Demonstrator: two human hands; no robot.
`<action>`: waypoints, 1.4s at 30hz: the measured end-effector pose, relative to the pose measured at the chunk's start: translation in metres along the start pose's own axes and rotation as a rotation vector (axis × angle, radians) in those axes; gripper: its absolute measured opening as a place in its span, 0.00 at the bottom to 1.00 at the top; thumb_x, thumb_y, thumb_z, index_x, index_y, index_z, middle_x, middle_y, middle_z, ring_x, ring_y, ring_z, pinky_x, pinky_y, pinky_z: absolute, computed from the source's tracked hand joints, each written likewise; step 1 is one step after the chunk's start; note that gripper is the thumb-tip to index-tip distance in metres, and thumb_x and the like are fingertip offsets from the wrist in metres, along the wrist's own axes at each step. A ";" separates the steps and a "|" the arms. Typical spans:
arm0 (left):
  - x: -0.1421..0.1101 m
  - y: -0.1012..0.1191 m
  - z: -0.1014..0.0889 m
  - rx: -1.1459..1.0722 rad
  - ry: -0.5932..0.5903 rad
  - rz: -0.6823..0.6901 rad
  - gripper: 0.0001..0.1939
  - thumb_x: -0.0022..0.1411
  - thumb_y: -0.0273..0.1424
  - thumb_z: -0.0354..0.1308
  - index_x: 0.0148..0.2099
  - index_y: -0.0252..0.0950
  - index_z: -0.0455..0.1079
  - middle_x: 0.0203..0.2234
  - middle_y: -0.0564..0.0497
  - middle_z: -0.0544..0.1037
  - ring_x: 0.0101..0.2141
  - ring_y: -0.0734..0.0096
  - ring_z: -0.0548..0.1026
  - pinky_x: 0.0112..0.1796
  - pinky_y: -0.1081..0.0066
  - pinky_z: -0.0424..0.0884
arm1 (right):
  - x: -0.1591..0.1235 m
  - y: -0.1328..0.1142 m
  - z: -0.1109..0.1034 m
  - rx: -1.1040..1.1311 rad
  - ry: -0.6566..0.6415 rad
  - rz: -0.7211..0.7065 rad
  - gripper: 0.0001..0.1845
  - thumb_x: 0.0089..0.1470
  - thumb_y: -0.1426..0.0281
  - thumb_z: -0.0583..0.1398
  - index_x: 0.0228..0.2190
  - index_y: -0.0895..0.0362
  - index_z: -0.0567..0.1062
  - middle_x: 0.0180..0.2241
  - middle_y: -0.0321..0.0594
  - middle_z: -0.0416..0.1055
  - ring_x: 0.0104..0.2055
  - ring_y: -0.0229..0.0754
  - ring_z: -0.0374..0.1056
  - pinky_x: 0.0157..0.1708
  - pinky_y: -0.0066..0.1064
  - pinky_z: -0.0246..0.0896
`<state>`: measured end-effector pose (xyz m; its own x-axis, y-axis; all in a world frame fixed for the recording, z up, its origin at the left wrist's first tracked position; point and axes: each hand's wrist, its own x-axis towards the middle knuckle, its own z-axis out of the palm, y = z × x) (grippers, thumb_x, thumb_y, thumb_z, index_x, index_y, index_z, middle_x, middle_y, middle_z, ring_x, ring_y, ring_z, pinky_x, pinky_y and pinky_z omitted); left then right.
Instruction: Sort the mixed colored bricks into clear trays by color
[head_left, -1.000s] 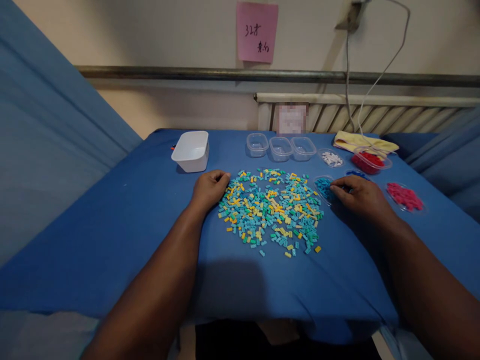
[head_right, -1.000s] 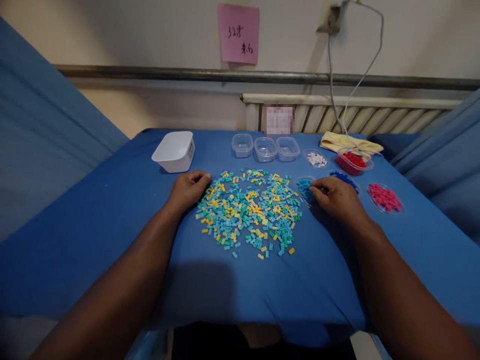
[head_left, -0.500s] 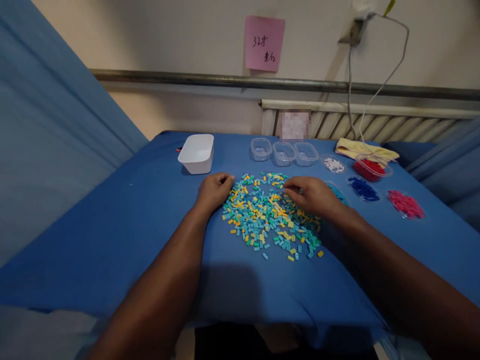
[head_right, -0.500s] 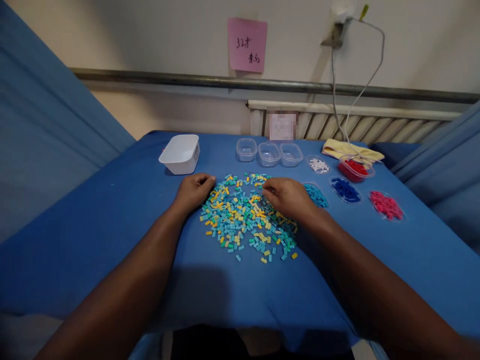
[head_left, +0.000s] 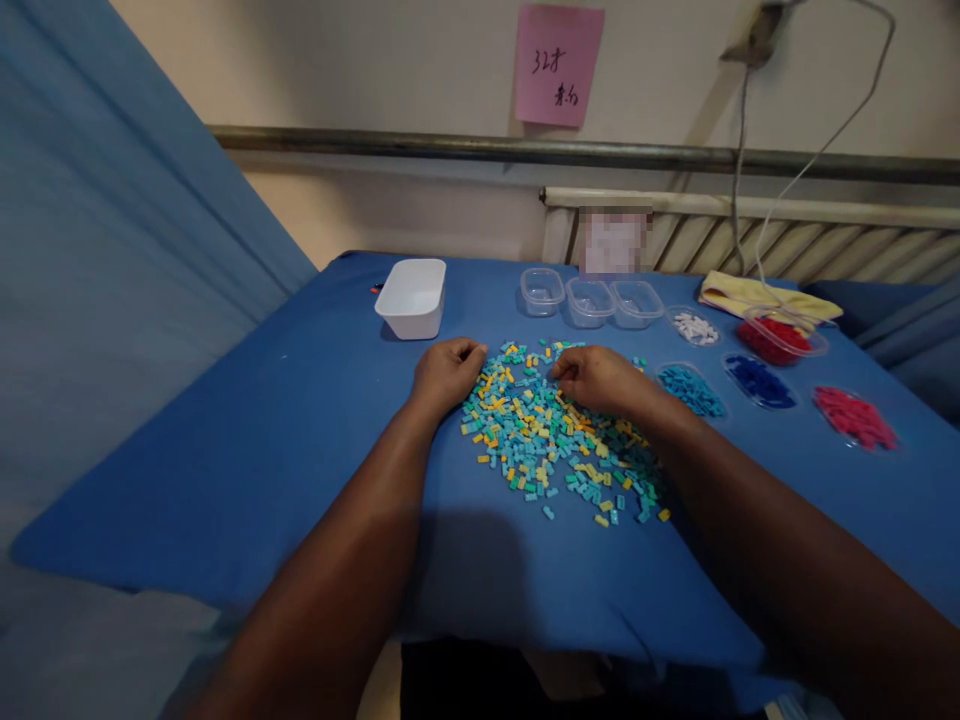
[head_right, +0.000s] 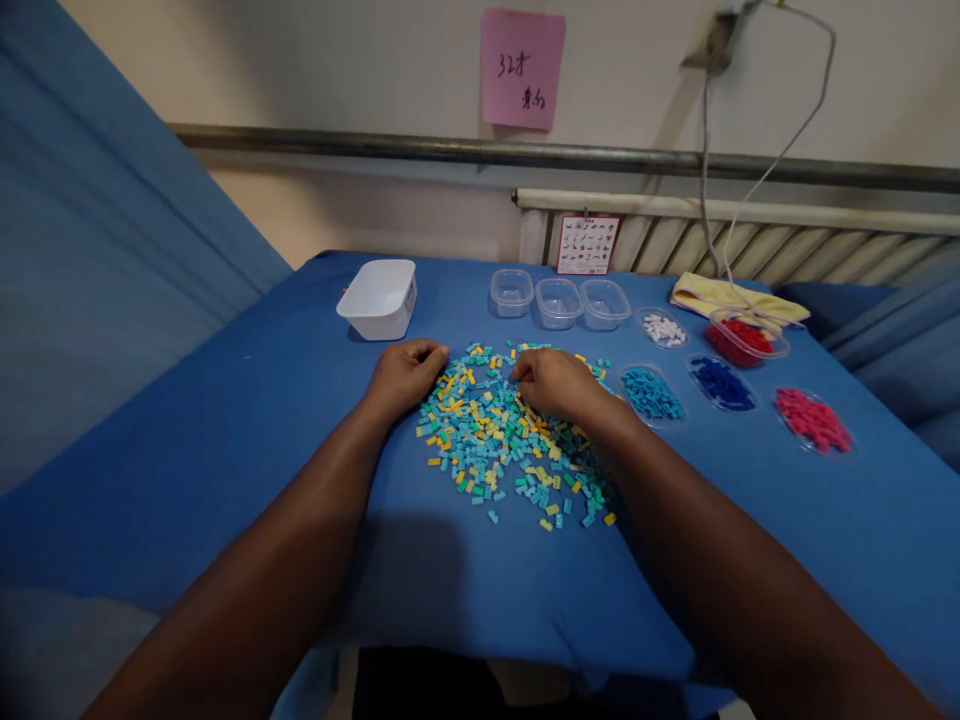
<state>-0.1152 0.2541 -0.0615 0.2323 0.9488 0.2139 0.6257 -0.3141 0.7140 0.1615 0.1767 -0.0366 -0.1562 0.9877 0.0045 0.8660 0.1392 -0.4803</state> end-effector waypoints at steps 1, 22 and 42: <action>0.000 0.001 0.000 0.002 0.000 -0.004 0.20 0.70 0.47 0.58 0.39 0.37 0.82 0.31 0.50 0.81 0.35 0.61 0.75 0.33 0.66 0.62 | 0.000 0.002 0.000 0.012 -0.006 -0.002 0.15 0.54 0.76 0.65 0.43 0.52 0.86 0.39 0.38 0.86 0.37 0.43 0.79 0.35 0.29 0.68; -0.004 0.008 -0.001 0.051 0.008 0.003 0.19 0.70 0.46 0.57 0.38 0.38 0.81 0.30 0.51 0.80 0.34 0.62 0.75 0.33 0.65 0.59 | -0.009 -0.033 0.004 -0.175 0.042 -0.269 0.18 0.62 0.73 0.59 0.47 0.54 0.87 0.47 0.45 0.85 0.49 0.49 0.78 0.50 0.34 0.67; -0.004 0.007 0.001 0.073 0.010 0.026 0.18 0.70 0.45 0.57 0.37 0.38 0.80 0.29 0.51 0.79 0.33 0.63 0.76 0.33 0.65 0.59 | -0.008 -0.016 -0.008 -0.335 -0.035 -0.173 0.14 0.60 0.73 0.62 0.40 0.51 0.87 0.44 0.43 0.86 0.44 0.49 0.79 0.42 0.33 0.65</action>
<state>-0.1112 0.2487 -0.0580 0.2421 0.9404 0.2388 0.6724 -0.3400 0.6574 0.1527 0.1668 -0.0214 -0.3246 0.9454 0.0279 0.9319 0.3248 -0.1616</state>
